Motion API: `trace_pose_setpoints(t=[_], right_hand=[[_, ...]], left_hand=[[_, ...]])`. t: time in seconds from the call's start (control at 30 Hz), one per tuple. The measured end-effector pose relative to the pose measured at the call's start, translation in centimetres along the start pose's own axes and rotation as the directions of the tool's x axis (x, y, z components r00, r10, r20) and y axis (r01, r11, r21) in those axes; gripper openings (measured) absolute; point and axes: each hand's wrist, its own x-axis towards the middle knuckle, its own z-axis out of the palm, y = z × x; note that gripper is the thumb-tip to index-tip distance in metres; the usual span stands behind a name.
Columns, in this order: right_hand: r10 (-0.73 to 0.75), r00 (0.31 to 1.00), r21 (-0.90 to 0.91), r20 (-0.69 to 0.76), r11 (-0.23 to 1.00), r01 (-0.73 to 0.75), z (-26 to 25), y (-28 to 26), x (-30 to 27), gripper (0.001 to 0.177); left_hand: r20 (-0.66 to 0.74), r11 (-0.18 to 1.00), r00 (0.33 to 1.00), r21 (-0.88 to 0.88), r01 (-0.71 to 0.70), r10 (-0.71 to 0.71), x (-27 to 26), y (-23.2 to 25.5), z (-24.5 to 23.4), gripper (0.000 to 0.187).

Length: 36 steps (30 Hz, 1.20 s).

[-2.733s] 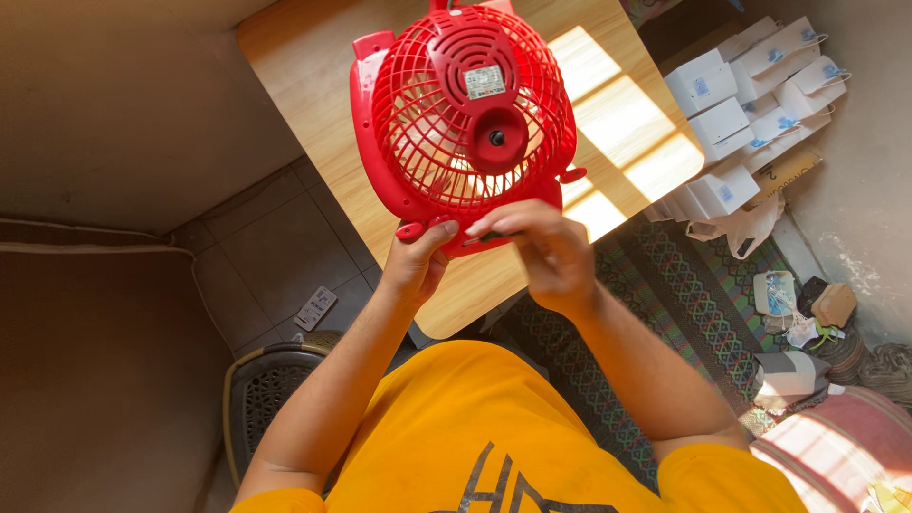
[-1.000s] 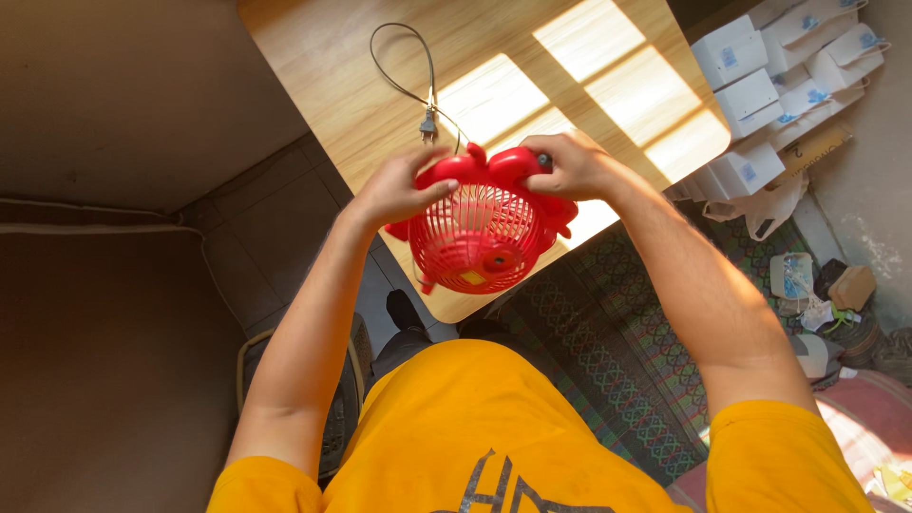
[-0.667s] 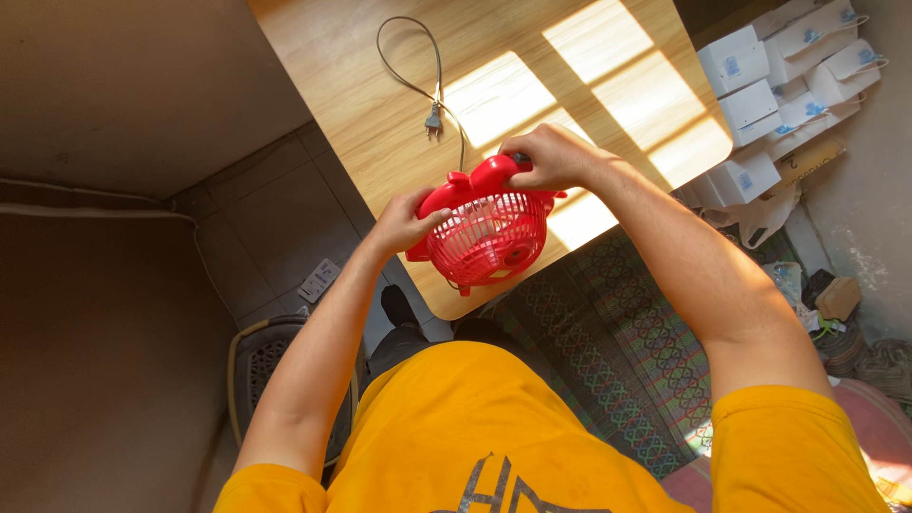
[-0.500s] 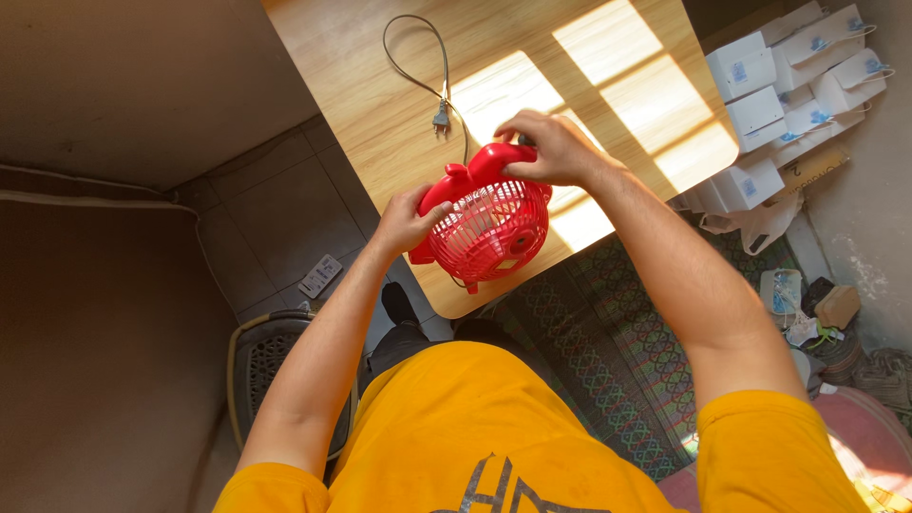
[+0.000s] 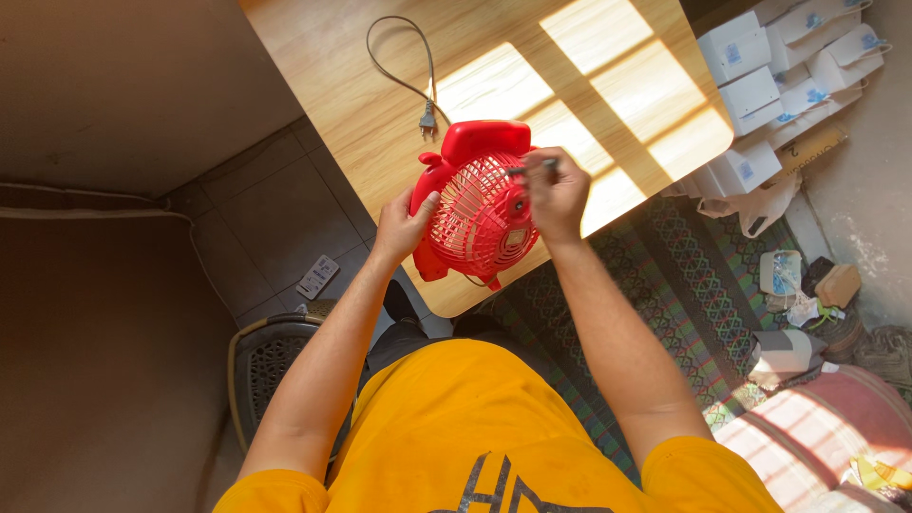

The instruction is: The person uses a screwdriver to unscrew and remove the front grille of a red portable fan. They also briefly scrape the window frame with the screwdriver. The fan remains disassembled on the table at the end.

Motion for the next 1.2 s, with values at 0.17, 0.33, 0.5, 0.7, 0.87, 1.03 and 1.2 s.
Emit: trace_pose_setpoints(t=[0.17, 0.33, 0.5, 0.7, 0.87, 1.03, 1.2], right_hand=[[-0.059, 0.99, -0.117, 0.131, 0.99, 0.074, 3.5, -1.6, -1.7, 0.013], [-0.177, 0.965, -0.26, 0.191, 0.939, 0.224, 4.9, -2.2, -1.4, 0.012], [-0.136, 0.959, -0.3, 0.249, 0.93, 0.21, 5.4, -2.2, -1.4, 0.012], [-0.206, 0.941, -0.32, 0.267, 0.903, 0.288, 5.1, -2.5, -1.4, 0.012], [-0.322, 0.907, -0.402, 0.272, 0.818, 0.411, 5.2, -2.0, -1.5, 0.014], [-0.272, 0.937, -0.47, 0.22, 0.812, 0.346, 5.5, -1.2, -1.3, 0.012], [-0.055, 0.993, -0.284, 0.103, 0.955, 0.082, 6.3, -1.1, -1.7, 0.011]], left_hand=[[0.013, 0.998, 1.0, 0.059, 0.023, -0.024, 0.4, -1.9, 0.8, 0.046], [0.022, 0.999, 0.999, -0.001, 0.042, -0.041, 0.3, -3.2, 0.8, 0.047], [0.047, 0.988, 0.988, 0.054, 0.143, -0.145, -0.1, -3.3, 0.8, 0.047], [0.057, 0.996, 0.998, 0.085, 0.009, -0.014, -0.5, -1.7, 0.5, 0.049], [0.089, 0.972, 0.994, 0.233, 0.04, -0.062, -0.6, 0.6, 0.4, 0.051], [0.055, 0.959, 0.998, 0.28, -0.051, 0.037, -0.1, 1.6, 0.4, 0.046], [0.059, 0.941, 0.986, 0.294, -0.166, 0.155, 0.7, 0.4, 0.3, 0.043]])
